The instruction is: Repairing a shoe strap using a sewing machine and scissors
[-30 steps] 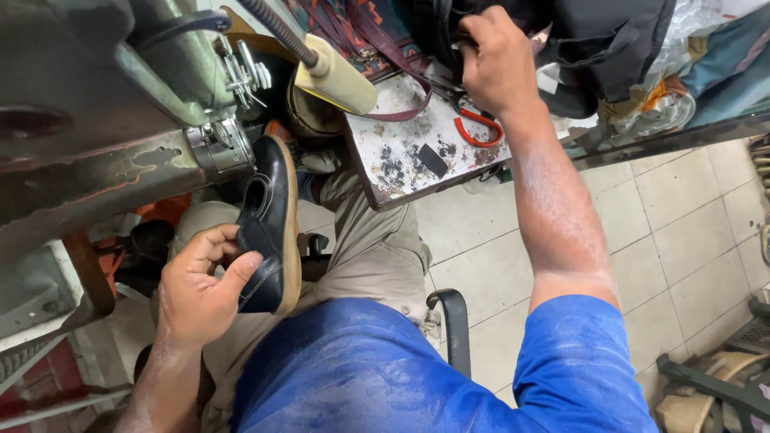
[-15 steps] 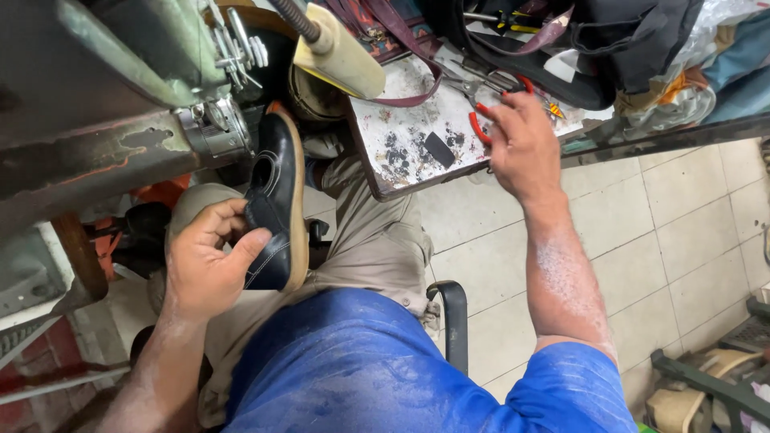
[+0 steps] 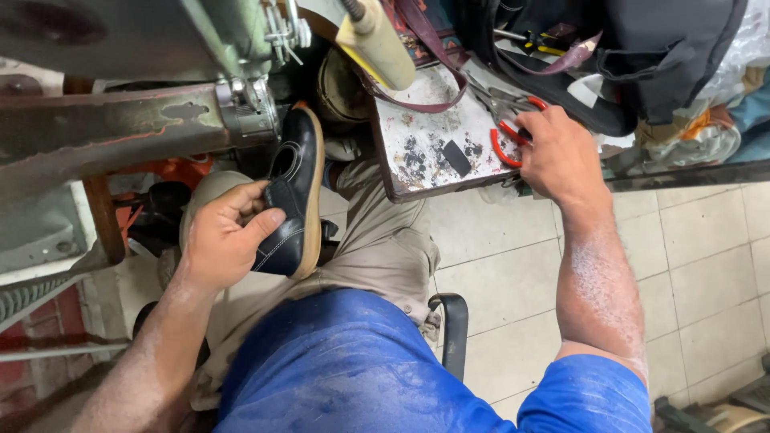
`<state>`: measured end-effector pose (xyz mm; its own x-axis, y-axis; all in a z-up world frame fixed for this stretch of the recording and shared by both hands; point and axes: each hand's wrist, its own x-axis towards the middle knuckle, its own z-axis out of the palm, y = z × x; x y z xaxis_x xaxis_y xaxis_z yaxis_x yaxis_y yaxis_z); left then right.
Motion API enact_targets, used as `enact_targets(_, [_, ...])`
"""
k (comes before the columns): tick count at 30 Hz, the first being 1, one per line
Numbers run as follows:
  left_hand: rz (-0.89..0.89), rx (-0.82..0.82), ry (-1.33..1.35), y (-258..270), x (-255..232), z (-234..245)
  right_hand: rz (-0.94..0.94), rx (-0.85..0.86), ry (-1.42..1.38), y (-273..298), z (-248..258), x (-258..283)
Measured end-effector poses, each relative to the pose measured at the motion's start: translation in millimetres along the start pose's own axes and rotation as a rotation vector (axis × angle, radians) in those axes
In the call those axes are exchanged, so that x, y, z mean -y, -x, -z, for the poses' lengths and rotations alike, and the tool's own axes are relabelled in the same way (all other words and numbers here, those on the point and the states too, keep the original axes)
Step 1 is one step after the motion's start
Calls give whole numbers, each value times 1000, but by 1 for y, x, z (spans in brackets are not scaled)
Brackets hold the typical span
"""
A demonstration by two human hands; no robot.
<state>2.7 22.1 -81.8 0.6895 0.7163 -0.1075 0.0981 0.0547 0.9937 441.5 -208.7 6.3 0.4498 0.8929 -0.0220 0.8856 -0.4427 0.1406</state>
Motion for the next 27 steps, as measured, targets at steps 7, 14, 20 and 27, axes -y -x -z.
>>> enact_targets(7, [17,-53,-30,-1,-24,-3,-27,177,136,2,51,18])
enact_targets(14, [113,49,28,-3,-35,0,-83,-247,-321,54,58,30])
enact_targets(20, [147,186,318,-4,-19,-3,432,-220,-765,48,58,122])
enact_targets(27, [100,182,197,2,-35,-3,683,-279,-703,5,43,187])
